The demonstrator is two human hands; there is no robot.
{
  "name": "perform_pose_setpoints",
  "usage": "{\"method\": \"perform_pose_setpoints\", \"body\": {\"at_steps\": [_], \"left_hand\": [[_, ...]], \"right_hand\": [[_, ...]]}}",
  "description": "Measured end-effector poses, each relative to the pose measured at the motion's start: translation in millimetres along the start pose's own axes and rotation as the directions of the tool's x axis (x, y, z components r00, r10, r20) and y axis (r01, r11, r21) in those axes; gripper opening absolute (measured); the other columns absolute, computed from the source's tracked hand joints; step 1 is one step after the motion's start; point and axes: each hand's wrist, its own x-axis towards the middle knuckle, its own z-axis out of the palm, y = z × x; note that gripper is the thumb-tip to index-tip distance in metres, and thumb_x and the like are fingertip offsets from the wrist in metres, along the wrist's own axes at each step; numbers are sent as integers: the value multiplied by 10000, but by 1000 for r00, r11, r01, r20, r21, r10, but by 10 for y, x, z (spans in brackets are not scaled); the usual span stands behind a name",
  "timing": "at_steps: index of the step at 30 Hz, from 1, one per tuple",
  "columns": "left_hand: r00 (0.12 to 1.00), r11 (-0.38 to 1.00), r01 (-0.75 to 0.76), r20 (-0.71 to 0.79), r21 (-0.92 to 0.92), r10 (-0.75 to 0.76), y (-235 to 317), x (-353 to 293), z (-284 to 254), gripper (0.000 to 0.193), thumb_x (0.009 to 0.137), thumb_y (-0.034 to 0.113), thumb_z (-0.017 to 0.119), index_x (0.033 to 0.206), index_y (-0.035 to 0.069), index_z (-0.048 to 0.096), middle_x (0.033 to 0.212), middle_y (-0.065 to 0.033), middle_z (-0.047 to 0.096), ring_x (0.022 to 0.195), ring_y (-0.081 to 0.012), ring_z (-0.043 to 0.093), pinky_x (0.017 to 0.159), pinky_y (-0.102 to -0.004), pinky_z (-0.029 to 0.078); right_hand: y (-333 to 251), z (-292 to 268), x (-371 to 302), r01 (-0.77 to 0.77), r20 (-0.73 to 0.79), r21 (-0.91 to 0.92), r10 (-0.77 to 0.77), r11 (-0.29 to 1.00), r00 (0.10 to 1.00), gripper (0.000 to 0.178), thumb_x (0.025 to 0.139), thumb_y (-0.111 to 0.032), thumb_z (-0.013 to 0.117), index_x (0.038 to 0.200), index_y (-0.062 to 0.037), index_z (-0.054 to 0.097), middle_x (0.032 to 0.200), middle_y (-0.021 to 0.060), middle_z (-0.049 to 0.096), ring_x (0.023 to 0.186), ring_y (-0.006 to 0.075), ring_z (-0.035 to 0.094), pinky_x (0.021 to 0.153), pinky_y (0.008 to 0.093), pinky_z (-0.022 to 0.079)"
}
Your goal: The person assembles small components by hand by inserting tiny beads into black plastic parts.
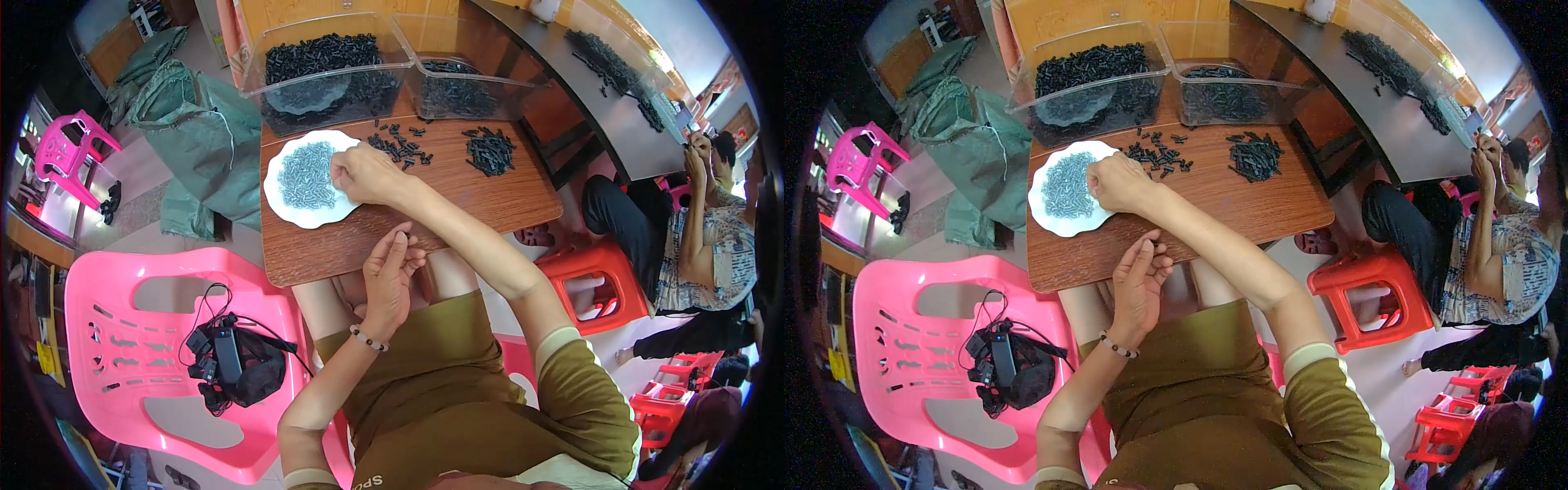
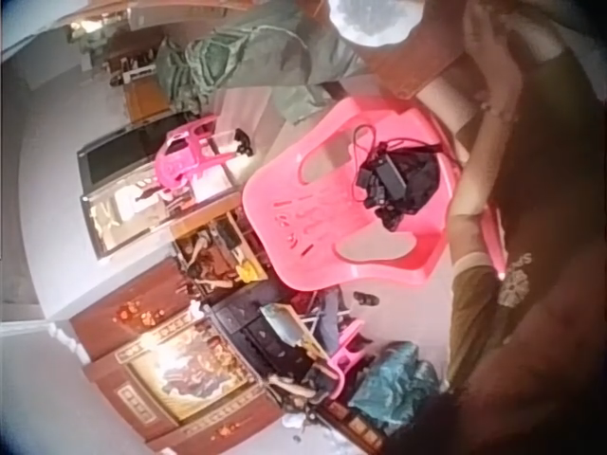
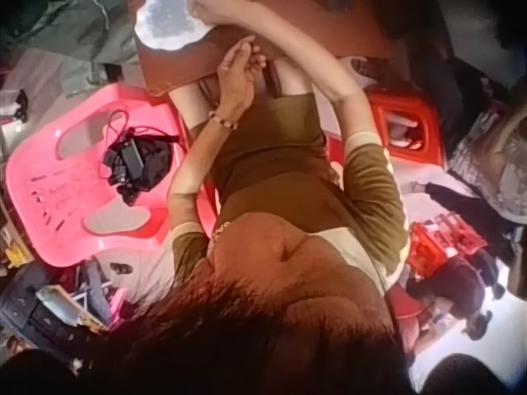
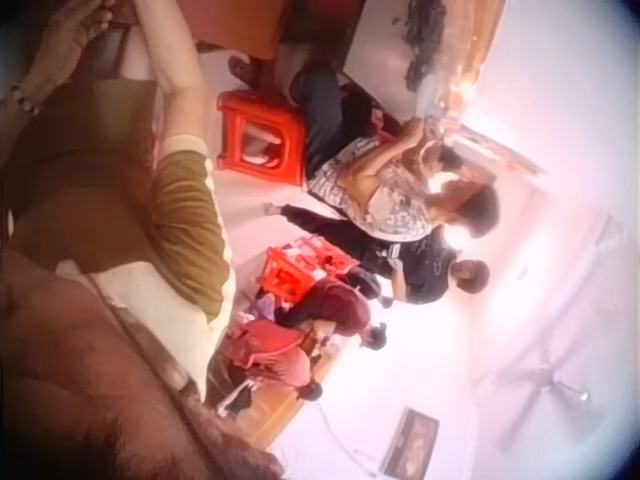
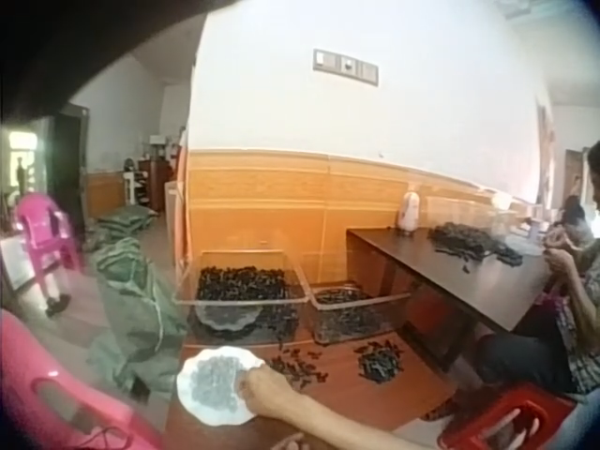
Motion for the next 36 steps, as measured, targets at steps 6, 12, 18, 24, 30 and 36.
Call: {"method": "perform_pose_setpoints", "body": {"at_steps": [6,12,18,24,30,36], "left_hand": [[1000,1000,-15,-24,-3,15,16,19,-29,296,937,196,583,1159,1,597,940,-39,627,739,-84,602,663,-223,493],[1000,1000,-7,-24,12,7,22,32,-32,271,943,166,558,1152,-4,590,923,-32,628,739,-88,597,670,-225,498],[980,973,-178,-61,145,188,350,66,-12,257,936,164,561,1117,-14,604,873,-23,605,674,-70,563,613,-210,464],[972,979,-203,-114,19,204,564,192,-116,318,942,194,565,1168,-31,565,906,-15,597,691,-56,550,626,-204,451],[980,985,-169,-108,-23,166,519,204,-164,347,942,190,568,1210,-28,541,946,-17,597,712,-55,550,647,-204,458],[980,986,-169,-103,-8,167,516,209,-167,349,939,195,575,1211,-21,541,944,-18,596,708,-53,547,650,-205,462]], "right_hand": [[27,-42,77,-92,-52,421,125,903,991,57,747,-57,652,781,-11,654,664,84,646,623,147,618,595,302,475],[192,28,102,-135,64,545,119,827,991,148,803,-106,686,893,11,666,749,17,672,677,28,586,567,202,436],[29,-146,59,-317,223,801,238,508,945,138,832,-102,685,909,11,670,832,39,684,748,57,616,656,195,471],[131,-177,24,-278,193,838,221,470,956,200,829,-160,716,933,8,683,856,63,691,789,84,625,734,214,484],[102,-144,28,-230,139,840,215,492,967,215,827,-177,722,926,11,691,842,60,691,778,86,620,723,214,478],[53,-187,19,-269,164,816,241,511,957,219,828,-187,722,915,12,691,826,57,688,770,83,618,714,216,477]]}}
